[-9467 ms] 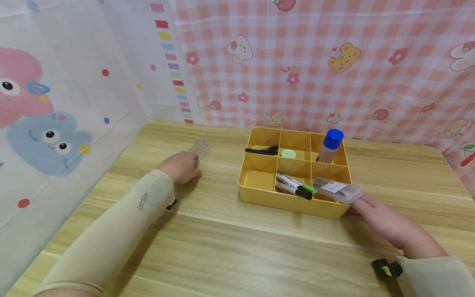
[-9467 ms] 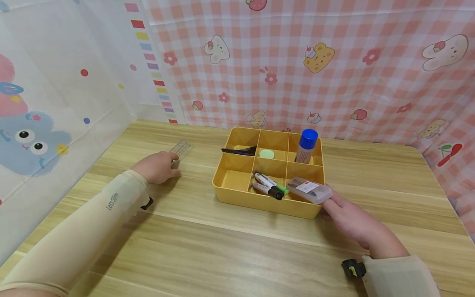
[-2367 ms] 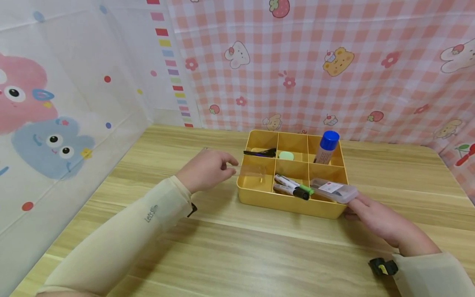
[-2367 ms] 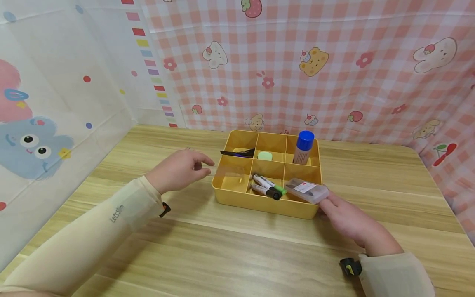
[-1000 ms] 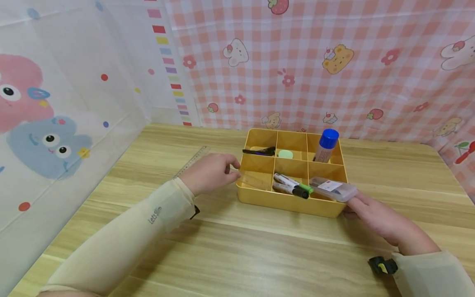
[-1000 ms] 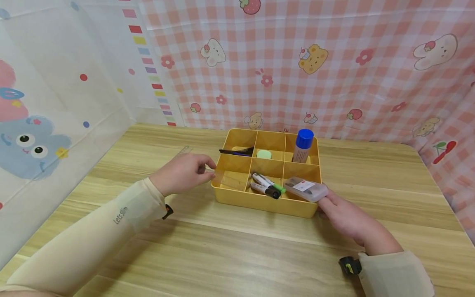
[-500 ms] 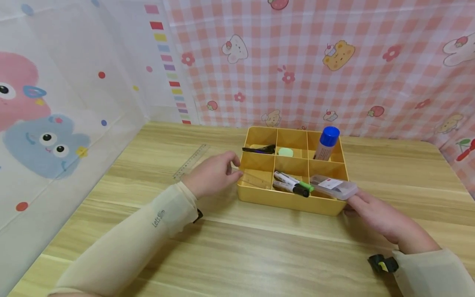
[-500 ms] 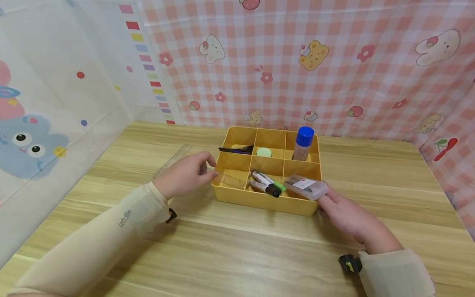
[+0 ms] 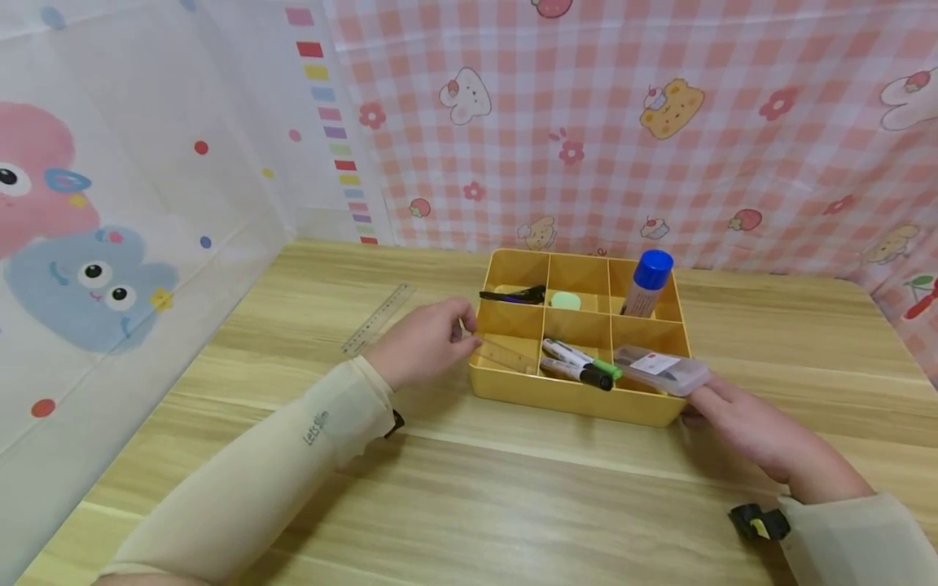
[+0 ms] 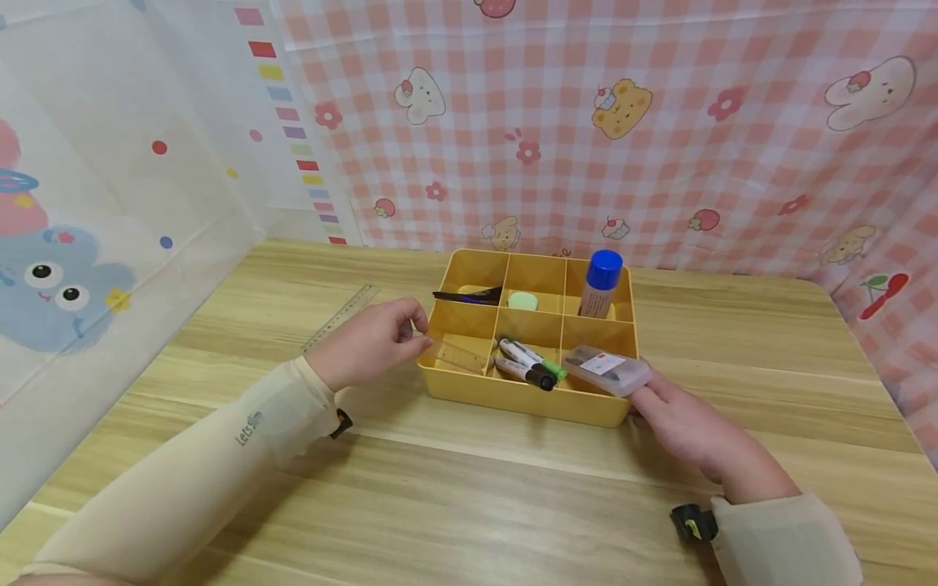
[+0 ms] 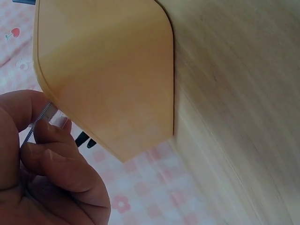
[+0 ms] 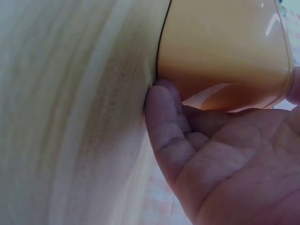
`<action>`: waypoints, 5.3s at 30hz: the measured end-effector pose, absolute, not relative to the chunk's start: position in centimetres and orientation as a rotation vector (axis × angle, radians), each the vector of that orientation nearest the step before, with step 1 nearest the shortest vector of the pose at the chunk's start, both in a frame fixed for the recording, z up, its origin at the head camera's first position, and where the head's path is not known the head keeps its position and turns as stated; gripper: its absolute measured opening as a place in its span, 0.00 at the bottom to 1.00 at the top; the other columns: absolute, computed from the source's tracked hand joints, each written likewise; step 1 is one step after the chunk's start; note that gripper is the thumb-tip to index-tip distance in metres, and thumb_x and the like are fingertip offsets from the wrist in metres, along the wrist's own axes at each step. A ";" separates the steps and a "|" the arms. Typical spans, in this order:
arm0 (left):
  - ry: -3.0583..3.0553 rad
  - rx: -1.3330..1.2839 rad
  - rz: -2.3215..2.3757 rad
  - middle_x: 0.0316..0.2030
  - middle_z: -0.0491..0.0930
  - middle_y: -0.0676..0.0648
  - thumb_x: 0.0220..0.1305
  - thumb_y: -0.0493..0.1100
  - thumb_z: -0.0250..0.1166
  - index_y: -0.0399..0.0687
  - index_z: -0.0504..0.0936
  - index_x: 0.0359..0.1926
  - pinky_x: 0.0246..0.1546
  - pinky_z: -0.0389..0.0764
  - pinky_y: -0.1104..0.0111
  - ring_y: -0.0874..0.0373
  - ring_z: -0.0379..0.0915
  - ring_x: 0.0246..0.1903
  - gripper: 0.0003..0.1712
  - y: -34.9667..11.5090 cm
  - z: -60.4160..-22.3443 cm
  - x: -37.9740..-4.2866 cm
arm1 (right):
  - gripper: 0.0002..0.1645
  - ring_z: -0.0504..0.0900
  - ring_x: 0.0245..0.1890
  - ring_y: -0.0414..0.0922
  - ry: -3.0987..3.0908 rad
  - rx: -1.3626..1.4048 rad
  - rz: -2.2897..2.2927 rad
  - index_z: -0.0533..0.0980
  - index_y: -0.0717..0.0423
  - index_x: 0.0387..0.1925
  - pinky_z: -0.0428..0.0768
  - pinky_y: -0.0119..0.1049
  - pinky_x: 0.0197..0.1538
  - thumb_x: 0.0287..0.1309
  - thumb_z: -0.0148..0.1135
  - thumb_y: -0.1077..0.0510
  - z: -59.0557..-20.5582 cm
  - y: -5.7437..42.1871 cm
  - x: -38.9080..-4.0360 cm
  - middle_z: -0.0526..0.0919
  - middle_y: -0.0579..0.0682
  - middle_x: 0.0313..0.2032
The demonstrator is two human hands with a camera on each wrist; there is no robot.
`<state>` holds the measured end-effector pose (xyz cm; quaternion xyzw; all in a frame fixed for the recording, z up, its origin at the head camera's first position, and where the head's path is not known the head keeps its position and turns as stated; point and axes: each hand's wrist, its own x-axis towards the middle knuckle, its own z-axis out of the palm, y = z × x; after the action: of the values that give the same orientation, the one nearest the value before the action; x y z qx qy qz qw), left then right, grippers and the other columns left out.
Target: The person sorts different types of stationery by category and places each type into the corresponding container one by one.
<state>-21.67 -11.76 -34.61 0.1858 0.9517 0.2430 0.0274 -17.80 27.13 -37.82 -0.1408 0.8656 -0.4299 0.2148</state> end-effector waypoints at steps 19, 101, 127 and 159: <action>2.985 0.433 0.909 0.41 0.75 0.52 0.70 0.66 0.35 0.51 0.67 0.57 0.39 0.78 0.61 0.61 0.70 0.37 0.31 -13.5 -33.2 -21.5 | 0.42 0.62 0.58 0.56 2.402 -0.408 -1.194 0.50 0.68 0.68 0.73 0.55 0.55 0.71 0.30 0.37 -37.8 27.0 -17.7 0.55 0.69 0.65; 3.501 0.984 0.311 0.21 0.74 0.50 0.62 0.40 0.55 0.44 0.74 0.31 0.17 0.75 0.63 0.57 0.67 0.20 0.04 -15.4 -30.8 -19.4 | 0.40 0.59 0.61 0.57 2.434 -0.378 -1.177 0.50 0.63 0.70 0.68 0.59 0.59 0.71 0.30 0.37 -38.0 27.4 -17.6 0.57 0.67 0.65; 3.176 1.283 0.349 0.34 0.78 0.53 0.57 0.37 0.66 0.49 0.76 0.32 0.44 0.74 0.61 0.55 0.68 0.38 0.05 -13.6 -32.8 -19.8 | 0.39 0.60 0.60 0.55 2.424 -0.396 -1.198 0.50 0.62 0.70 0.72 0.55 0.56 0.72 0.31 0.38 -37.9 27.4 -17.7 0.57 0.66 0.66; 3.018 1.223 0.199 0.39 0.79 0.59 0.57 0.40 0.68 0.57 0.83 0.41 0.49 0.70 0.64 0.62 0.68 0.42 0.10 -11.2 -31.9 -20.7 | 0.42 0.60 0.61 0.56 2.421 -0.354 -1.187 0.50 0.63 0.70 0.71 0.54 0.57 0.70 0.31 0.35 -38.2 27.3 -17.7 0.56 0.67 0.66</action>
<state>-20.69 -11.22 -31.89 0.3742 0.9234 0.0610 -0.0605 -17.66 27.32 -38.21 -0.1274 0.8705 -0.4268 0.2095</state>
